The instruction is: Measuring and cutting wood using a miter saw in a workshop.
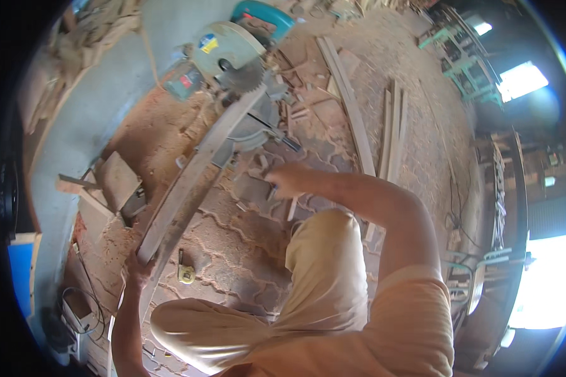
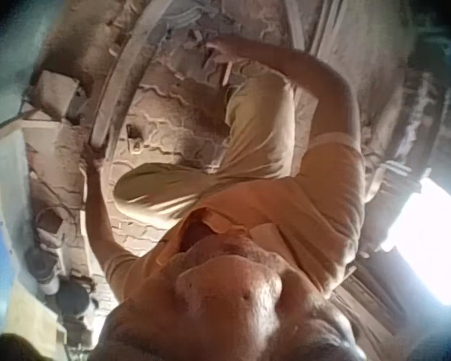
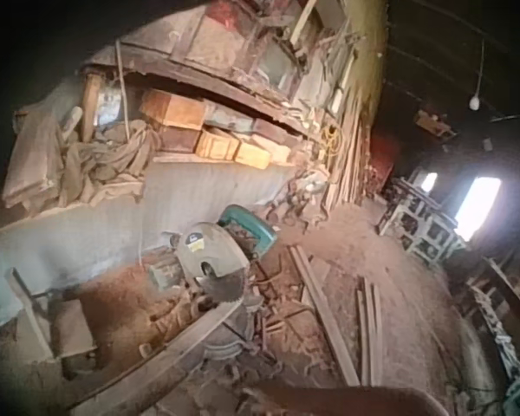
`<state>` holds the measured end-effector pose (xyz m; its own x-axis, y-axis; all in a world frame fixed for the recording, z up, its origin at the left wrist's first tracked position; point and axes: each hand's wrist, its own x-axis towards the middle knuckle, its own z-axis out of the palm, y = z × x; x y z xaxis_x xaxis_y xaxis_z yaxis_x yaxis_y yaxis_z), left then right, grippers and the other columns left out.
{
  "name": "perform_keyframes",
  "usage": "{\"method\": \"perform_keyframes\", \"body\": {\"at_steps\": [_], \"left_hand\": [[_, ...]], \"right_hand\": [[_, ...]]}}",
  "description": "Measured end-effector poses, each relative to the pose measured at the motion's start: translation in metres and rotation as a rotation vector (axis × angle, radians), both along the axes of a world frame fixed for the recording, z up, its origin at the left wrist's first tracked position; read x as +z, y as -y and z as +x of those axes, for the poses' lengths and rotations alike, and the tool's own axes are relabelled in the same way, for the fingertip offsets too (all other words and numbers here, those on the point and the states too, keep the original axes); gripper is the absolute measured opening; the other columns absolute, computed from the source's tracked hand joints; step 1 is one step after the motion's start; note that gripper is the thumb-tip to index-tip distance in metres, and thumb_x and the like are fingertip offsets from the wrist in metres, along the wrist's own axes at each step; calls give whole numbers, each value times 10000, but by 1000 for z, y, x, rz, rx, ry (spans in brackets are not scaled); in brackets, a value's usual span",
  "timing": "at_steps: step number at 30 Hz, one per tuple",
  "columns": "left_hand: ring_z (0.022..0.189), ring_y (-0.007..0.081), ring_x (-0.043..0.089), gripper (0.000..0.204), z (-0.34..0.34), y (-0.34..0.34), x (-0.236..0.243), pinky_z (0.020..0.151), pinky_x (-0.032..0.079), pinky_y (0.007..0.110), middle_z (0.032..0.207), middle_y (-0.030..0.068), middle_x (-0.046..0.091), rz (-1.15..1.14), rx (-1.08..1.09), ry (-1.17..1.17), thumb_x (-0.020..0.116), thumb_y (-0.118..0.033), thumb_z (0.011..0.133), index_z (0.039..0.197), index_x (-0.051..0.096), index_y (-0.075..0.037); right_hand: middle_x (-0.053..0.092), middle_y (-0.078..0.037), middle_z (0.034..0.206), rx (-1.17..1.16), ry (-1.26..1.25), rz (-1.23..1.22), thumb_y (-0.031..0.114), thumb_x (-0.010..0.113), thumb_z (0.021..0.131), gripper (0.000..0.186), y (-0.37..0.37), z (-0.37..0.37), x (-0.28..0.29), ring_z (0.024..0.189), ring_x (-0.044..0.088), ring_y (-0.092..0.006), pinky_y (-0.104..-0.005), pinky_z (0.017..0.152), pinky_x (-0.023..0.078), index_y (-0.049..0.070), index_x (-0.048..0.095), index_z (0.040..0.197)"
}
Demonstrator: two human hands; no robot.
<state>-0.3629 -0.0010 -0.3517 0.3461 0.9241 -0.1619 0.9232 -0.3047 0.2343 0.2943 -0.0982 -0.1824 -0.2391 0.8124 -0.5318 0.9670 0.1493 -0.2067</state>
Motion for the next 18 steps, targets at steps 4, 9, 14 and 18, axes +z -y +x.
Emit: {"method": "perform_keyframes", "body": {"at_steps": [4, 9, 14, 18], "left_hand": [[1300, 463, 507, 1033, -6, 2, -3, 1110, 414, 500, 1430, 336, 488, -121, 103, 24, 875, -453, 740, 1486, 392, 74], [1306, 471, 493, 1052, 0, 1, 16, 1135, 390, 495, 1415, 328, 485, -94, 161, -10, 890, -393, 732, 1511, 355, 70], [1492, 393, 300, 954, 8, 11, 41, 1201, 304, 478, 1600, 266, 320, -218, 241, -166, 821, -337, 820, 1535, 329, 60], [1539, 404, 196, 944, 36, 33, 71, 1241, 238, 487, 1646, 249, 245, 36, 70, -152, 767, -328, 884, 1575, 241, 43]], "right_hand": [[645, -270, 1252, -509, -39, 510, 373, 766, 738, 665, 107, 109, -109, 1181, 605, -443, -501, 1028, 473, 20, 636, 1286], [483, -272, 1483, -1376, 85, 179, 392, 774, 755, 842, 250, 173, -190, 1380, 471, -412, -461, 1148, 388, 25, 491, 1458], [528, -220, 1451, -1485, 494, 328, 409, 782, 826, 770, 259, 284, -219, 1359, 506, -379, -496, 1147, 384, 53, 503, 1449], [627, -160, 1311, -1455, 546, -43, 405, 788, 827, 667, 237, 344, -253, 1234, 584, -319, -469, 1010, 455, 48, 570, 1346]]}}
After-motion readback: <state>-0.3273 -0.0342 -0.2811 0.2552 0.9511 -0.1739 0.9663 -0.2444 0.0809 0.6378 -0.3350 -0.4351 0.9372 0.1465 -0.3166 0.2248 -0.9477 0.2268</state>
